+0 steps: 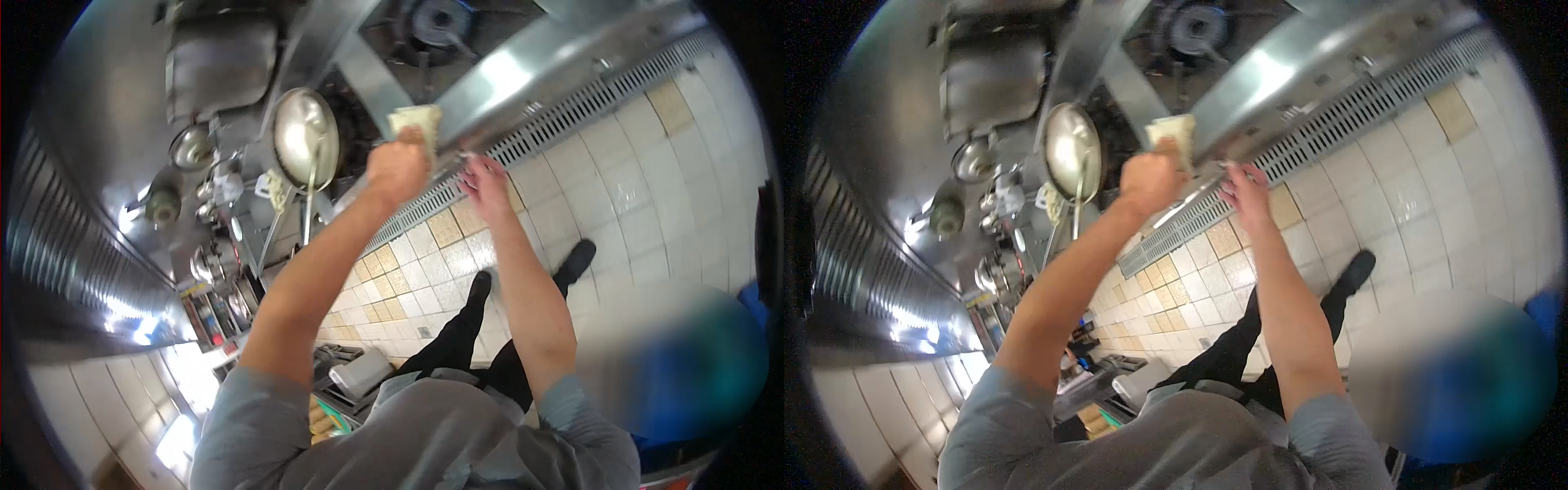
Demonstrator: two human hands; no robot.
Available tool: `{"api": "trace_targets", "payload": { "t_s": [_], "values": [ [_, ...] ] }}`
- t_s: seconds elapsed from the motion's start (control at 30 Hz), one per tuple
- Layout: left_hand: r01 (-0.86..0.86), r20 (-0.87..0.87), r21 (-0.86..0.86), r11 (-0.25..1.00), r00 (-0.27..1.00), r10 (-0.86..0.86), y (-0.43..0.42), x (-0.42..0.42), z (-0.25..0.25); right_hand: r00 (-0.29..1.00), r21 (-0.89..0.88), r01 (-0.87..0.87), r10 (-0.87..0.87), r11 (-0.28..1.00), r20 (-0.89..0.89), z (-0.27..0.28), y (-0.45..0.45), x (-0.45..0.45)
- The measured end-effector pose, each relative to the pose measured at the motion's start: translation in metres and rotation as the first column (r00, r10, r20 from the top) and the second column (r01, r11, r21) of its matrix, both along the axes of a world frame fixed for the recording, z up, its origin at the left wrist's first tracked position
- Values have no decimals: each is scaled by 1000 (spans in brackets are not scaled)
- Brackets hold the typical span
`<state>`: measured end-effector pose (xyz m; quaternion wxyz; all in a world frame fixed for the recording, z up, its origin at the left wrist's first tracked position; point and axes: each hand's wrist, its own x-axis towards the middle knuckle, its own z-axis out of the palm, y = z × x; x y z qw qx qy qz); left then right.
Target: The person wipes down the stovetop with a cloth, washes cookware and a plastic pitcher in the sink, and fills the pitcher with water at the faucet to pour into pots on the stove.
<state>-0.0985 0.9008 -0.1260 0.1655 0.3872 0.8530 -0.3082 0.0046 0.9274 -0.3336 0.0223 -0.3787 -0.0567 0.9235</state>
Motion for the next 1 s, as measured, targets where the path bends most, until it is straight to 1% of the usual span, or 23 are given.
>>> {"api": "trace_targets", "payload": {
  "t_s": [0.07,0.13,0.17,0.2,0.23,0.27,0.3,0.33,0.37,0.4,0.5,0.53,0.57,0.6,0.7,0.77,0.8,0.83,0.87,0.9,0.93,0.97,1.0],
  "values": [
    [-36,42,-18,999,998,37,9,5,17,991,130,-92,79,987,104,-11,-3,33],
    [-112,40,34,993,993,111,9,6,19,987,245,-144,123,959,99,-45,-9,86],
    [-81,29,117,990,997,78,-1,3,7,953,269,-296,266,916,144,-64,-6,118],
    [-44,15,202,979,999,42,-10,-2,1,920,252,-326,245,911,305,-64,-2,149],
    [-44,-2,242,969,999,46,-16,-4,5,901,267,-432,402,861,162,-109,10,200],
    [-50,25,263,963,999,45,-17,-1,9,860,263,-460,352,848,369,-88,16,237],
    [-47,53,289,956,998,33,-14,2,13,938,311,-258,160,915,307,-99,12,288],
    [-77,57,297,952,996,62,-13,5,19,897,267,-305,182,914,404,-95,27,327],
    [-103,62,308,946,994,88,-13,7,24,868,403,-397,195,825,457,-104,40,386],
    [-155,70,354,922,988,139,-18,4,12,773,337,-390,106,857,625,-64,49,412],
    [-265,131,383,885,964,232,-20,6,20,716,350,-379,31,857,697,-38,86,532],
    [-295,201,316,902,950,240,-20,9,36,759,451,-310,-68,837,648,-25,91,572],
    [-320,270,242,916,929,253,-24,14,48,730,528,-359,-121,769,673,-10,93,607],
    [-343,231,404,848,935,268,-33,25,49,702,590,-408,-173,697,690,9,94,629],
    [-300,160,763,573,946,282,-70,74,29,426,533,-467,-349,705,835,57,70,673],
    [-313,223,790,528,947,230,-104,122,44,317,476,-522,-357,708,879,42,47,715],
    [-305,243,811,499,952,187,-130,150,40,355,422,-727,-230,541,906,38,31,725],
    [-348,319,759,551,936,151,-162,174,38,282,253,-940,-103,-228,954,20,20,747],
    [-363,392,668,650,914,107,-198,196,31,359,150,-667,-138,-730,923,-18,4,789],
    [-373,533,629,682,845,-29,-241,192,-63,264,199,-779,-24,-594,964,8,-23,747],
    [-148,564,634,759,761,-322,-294,185,-193,231,248,-877,93,-410,969,24,-49,714],
    [-226,767,399,889,614,-188,-349,201,-146,238,274,-938,180,-212,955,32,-72,688],
    [-169,799,347,923,569,-196,-411,200,-183,253,273,-961,245,-48,936,65,-100,651]
  ]
}}
